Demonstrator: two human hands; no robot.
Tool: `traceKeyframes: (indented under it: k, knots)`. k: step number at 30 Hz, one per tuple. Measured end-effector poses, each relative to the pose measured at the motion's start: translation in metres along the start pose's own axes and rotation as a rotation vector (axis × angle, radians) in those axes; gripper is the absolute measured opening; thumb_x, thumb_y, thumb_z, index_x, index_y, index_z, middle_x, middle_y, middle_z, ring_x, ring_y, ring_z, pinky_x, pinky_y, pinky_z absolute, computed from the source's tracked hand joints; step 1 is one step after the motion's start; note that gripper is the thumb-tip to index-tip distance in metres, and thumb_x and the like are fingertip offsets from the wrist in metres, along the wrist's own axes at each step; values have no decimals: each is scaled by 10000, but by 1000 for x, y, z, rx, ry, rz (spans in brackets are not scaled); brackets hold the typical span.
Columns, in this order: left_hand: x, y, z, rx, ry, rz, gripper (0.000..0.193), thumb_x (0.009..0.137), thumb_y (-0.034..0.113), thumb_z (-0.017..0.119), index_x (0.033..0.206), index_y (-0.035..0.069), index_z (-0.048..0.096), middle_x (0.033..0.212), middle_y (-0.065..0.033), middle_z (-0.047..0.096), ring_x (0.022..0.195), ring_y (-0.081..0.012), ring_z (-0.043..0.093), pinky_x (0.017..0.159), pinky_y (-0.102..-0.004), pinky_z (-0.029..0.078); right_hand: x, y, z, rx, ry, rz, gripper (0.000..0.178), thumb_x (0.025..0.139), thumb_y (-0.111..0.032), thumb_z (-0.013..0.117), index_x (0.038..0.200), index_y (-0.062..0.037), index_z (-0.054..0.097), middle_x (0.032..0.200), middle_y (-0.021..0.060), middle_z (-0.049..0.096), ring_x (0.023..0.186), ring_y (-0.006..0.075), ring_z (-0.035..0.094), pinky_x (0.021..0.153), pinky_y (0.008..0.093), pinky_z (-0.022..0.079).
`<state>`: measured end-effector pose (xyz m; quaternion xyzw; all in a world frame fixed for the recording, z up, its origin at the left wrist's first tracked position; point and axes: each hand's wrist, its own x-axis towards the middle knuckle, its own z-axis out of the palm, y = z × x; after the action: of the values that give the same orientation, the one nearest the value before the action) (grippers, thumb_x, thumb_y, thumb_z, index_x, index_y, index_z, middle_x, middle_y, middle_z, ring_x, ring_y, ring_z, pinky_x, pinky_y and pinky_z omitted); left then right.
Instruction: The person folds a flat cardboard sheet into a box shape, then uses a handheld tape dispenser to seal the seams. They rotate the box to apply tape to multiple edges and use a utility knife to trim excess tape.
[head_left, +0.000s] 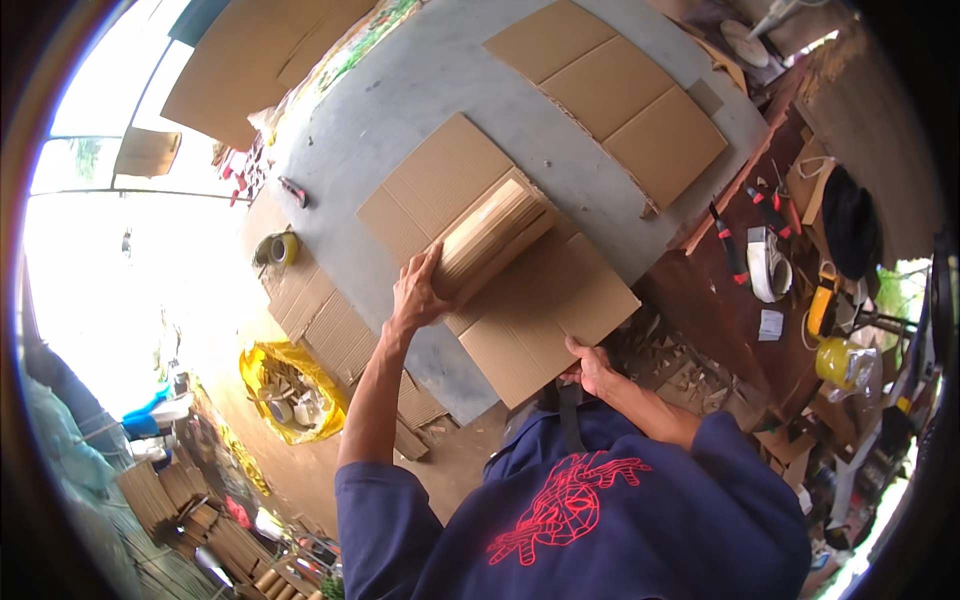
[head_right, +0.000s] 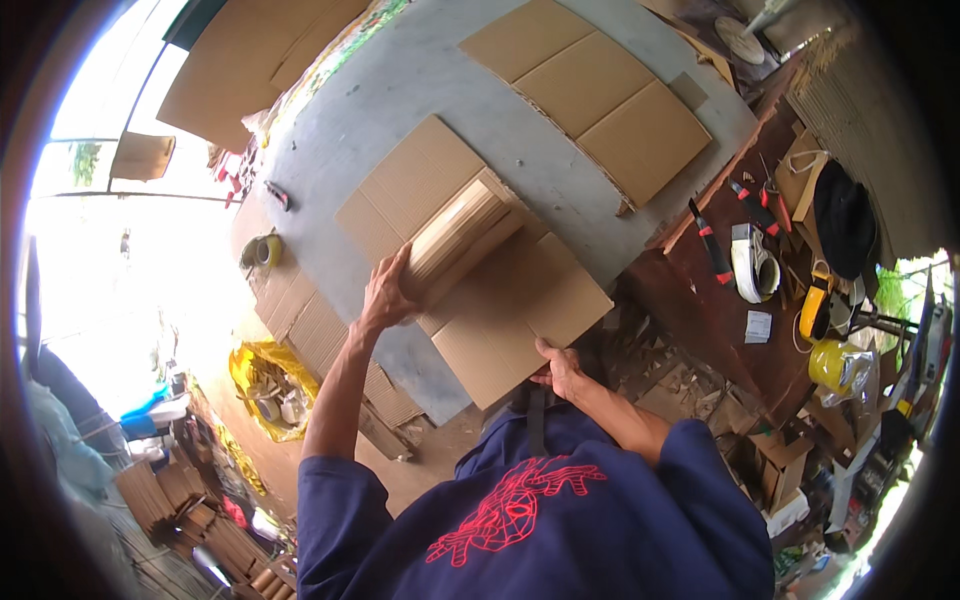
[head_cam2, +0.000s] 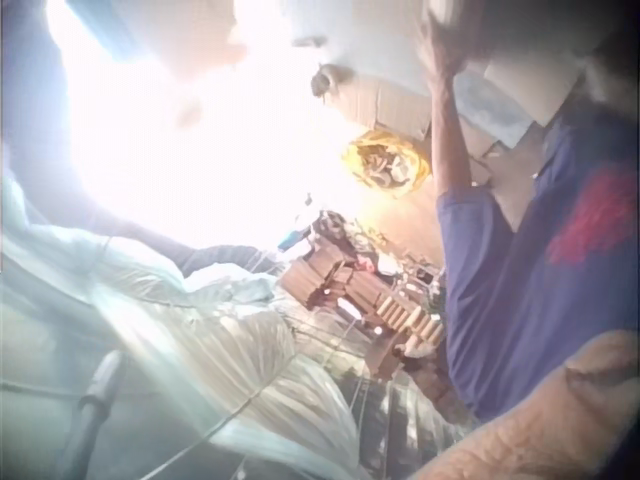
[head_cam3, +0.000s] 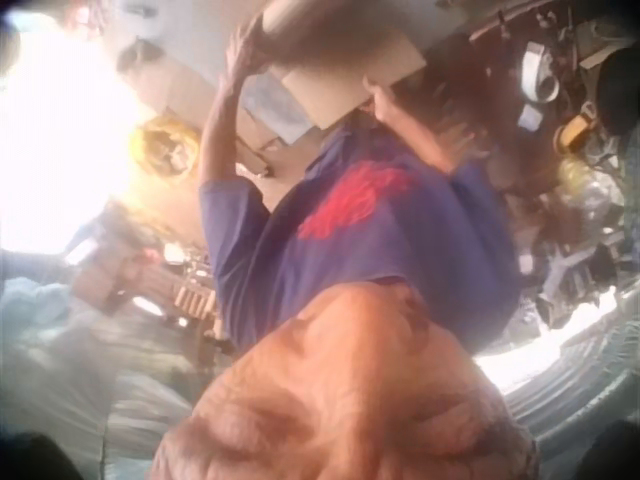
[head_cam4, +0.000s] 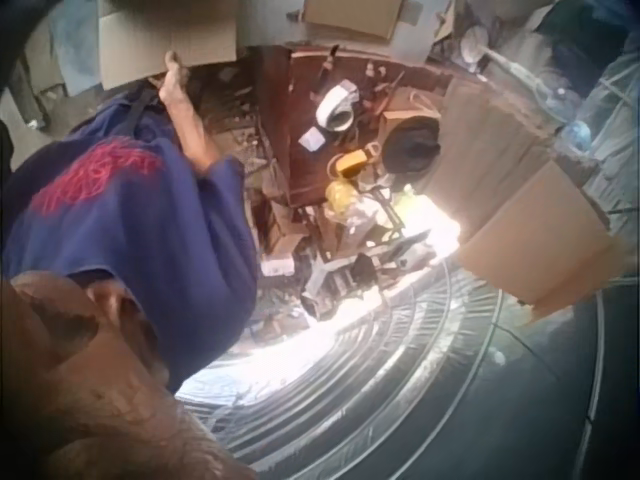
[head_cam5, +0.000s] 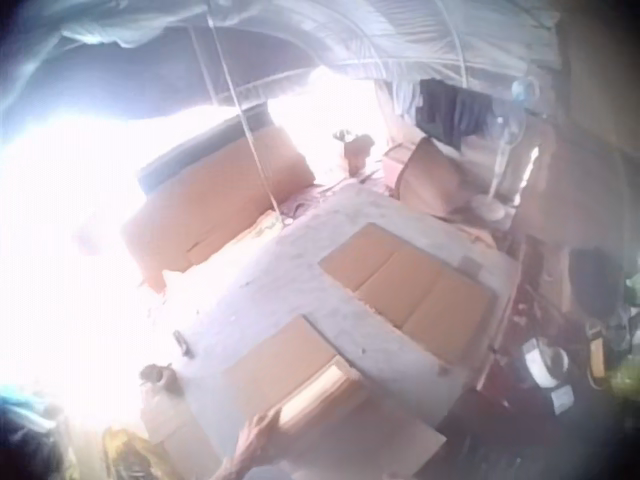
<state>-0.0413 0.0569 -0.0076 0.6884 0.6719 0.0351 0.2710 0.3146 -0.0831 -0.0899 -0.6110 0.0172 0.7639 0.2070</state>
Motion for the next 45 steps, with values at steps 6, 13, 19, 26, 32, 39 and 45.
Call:
traceKeyframes:
  k: [6,13,19,26,32,39,45]
  knots:
    - [-11,15,13,57,-1,-43,1181,564,371,941,1594,247,377,1405,-125,529,1310,-390,499,1046,-544,461,-38,-16,17,-10,-29,-12,383,960,-290,700,1277,-87,632,1148,100,714,976,283,726,807,495,612]
    - [-9,16,10,14,-55,-111,1226,531,380,942,1603,287,353,1419,-119,522,1370,-377,437,1054,-571,393,-34,-62,103,15,-333,-66,376,952,-227,658,1259,-15,610,1181,145,686,1073,321,696,946,524,584]
    - [-5,-3,1,-284,-212,-128,857,865,638,661,1598,280,399,1581,-157,430,1505,-384,308,1193,-568,234,-31,-113,180,20,-378,-85,443,934,-315,780,1248,-54,608,1113,122,668,1063,290,657,959,508,571]
    - [-13,-6,10,-369,-253,-183,929,865,831,506,1598,270,399,1615,-169,373,1515,-386,295,1218,-546,200,-18,-119,190,-32,-371,-98,536,978,-346,722,1364,-27,530,1237,155,619,1168,324,619,1009,535,542]
    - [-26,6,0,-145,-200,9,1012,749,603,759,1535,72,405,1515,-255,435,1480,-419,354,1172,-560,327,-35,-122,189,-139,-377,-179,575,994,-433,680,1332,6,526,1220,166,599,1177,322,606,1009,498,531]
    - [-40,64,29,132,-20,-272,631,928,217,589,1493,-34,462,1544,-332,425,1426,-440,446,1079,-544,444,-90,-179,180,-1182,-23,-758,396,1027,-348,646,831,-3,653,764,107,683,691,189,695,724,333,589]
    - [-48,70,34,49,79,-290,620,899,152,607,1464,-70,478,1526,-355,422,1436,-459,424,1113,-567,409,-7,-255,173,-1860,403,-1178,396,898,-295,749,1078,52,691,1034,270,734,984,441,710,857,494,554]
